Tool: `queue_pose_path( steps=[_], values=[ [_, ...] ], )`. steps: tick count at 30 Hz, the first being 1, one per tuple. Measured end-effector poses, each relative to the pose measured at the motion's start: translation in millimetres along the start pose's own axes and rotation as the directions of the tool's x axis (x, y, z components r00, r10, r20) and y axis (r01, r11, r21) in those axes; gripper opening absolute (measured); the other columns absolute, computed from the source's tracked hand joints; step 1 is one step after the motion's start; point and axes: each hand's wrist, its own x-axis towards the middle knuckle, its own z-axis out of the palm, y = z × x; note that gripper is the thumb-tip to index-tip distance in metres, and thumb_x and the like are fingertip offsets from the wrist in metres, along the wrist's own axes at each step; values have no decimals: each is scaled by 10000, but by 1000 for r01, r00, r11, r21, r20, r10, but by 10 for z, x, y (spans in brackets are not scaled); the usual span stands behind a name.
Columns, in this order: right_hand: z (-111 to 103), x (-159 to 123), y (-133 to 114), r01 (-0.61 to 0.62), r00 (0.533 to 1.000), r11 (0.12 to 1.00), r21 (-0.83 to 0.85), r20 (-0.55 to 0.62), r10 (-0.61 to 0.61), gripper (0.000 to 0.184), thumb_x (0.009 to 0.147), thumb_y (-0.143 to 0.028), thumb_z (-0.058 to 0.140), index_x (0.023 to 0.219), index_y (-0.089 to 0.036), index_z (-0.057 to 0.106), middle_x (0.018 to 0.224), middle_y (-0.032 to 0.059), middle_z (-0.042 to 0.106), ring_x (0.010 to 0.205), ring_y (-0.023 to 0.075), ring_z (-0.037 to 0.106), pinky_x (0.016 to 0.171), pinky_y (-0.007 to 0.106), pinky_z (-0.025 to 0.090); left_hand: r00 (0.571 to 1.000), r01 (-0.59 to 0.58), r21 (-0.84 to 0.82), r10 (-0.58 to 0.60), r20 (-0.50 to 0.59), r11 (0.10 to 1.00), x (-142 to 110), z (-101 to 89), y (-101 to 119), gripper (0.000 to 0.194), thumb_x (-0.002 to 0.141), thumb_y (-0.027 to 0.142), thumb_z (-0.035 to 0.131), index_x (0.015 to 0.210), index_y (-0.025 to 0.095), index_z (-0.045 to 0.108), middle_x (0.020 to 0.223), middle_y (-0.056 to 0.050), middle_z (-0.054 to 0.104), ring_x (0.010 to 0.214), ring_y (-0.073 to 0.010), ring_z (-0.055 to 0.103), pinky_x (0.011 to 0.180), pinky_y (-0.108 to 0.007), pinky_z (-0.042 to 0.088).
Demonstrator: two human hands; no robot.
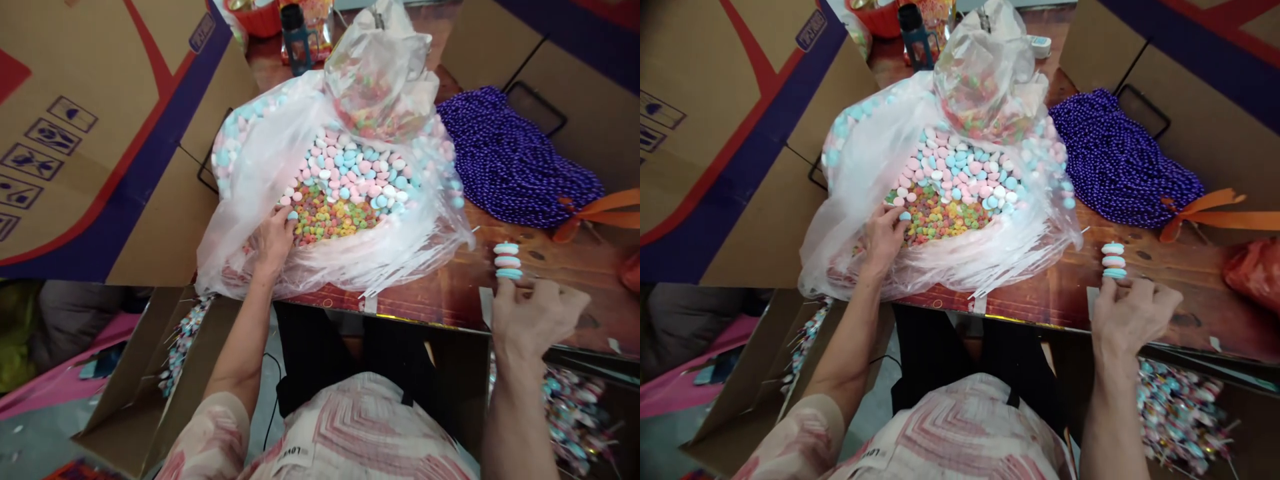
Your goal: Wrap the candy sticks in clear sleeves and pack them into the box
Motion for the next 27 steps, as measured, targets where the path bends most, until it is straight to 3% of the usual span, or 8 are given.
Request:
queue_pose_path(
  steps=[2, 3, 5, 7, 9, 14, 21, 27],
  values=[
    [-79, -74, -172, 140, 989, 982, 123, 36, -145, 170, 814, -334, 633, 808, -175, 693, 925, 170, 618, 900, 299, 576, 736, 403, 421, 1000, 3, -38, -4, -28, 999, 0, 29, -15, 175, 840, 163, 610, 966, 222, 716, 1010, -73, 689, 958, -255, 647, 880, -341, 472],
    [-117, -123, -271, 242, 956, 942, 233, 108, -273, 182, 876, -331, 598, 814, -189, 694, 922, 155, 642, 881, 271, 592, 744, 383, 428, 999, 22, -68, -25, -44, 997, -1, 42, -26, 148, 841, 175, 615, 950, 218, 706, 950, -64, 687, 910, -249, 648, 858, -340, 475],
    [-168, -246, -465, 393, 807, 788, 474, 234, -542, 222, 942, -326, 559, 803, -212, 689, 858, 94, 678, 811, 215, 620, 729, 341, 426, 994, 73, -135, -84, -73, 988, -7, 67, -41, 128, 849, 214, 624, 960, 212, 687, 848, -42, 675, 827, -236, 643, 826, -340, 482],
    [-172, -391, -623, 470, 707, 719, 512, 269, -654, 243, 966, -310, 547, 795, -217, 693, 809, 56, 687, 761, 193, 623, 704, 331, 400, 989, 88, -202, -109, -96, 975, -23, 88, -29, 149, 860, 248, 616, 994, 209, 667, 815, -26, 672, 793, -222, 634, 810, -336, 490],
    [-135, -527, -740, 506, 703, 721, 473, 258, -663, 209, 973, -285, 537, 905, -213, 721, 821, 53, 693, 761, 198, 623, 693, 333, 393, 992, 31, -261, -62, -110, 965, -49, 104, 23, 150, 864, 253, 605, 999, 208, 652, 844, -23, 687, 796, -204, 630, 807, -321, 496],
    [8, -673, -963, 460, 770, 747, 480, 204, -605, 320, 978, -259, 505, 1254, -209, 659, 928, 85, 684, 834, 227, 619, 736, 341, 452, 990, -139, -370, 115, -86, 918, -83, 159, 275, 143, 869, 197, 591, 1002, 204, 645, 1000, -54, 722, 898, -191, 654, 848, -290, 502],
    [173, -578, -1034, 566, 682, 659, 495, 168, -712, 339, 967, -167, 469, 1250, -187, 656, 1177, 145, 678, 1025, 276, 612, 866, 414, 477, 964, -259, -352, 265, -32, 899, 20, 294, 553, 183, 869, 133, 577, 1010, 185, 681, 993, -76, 712, 938, -216, 665, 864, -318, 508],
    [222, -524, -843, 546, 674, 560, 624, 70, -735, 279, 982, -159, 453, 1113, -208, 694, 1031, 117, 698, 966, 241, 628, 847, 375, 508, 933, -313, -346, 354, 60, 884, 29, 335, 620, 192, 895, 150, 577, 1034, 195, 702, 1061, -87, 721, 986, -226, 664, 923, -344, 506]
  ],
)
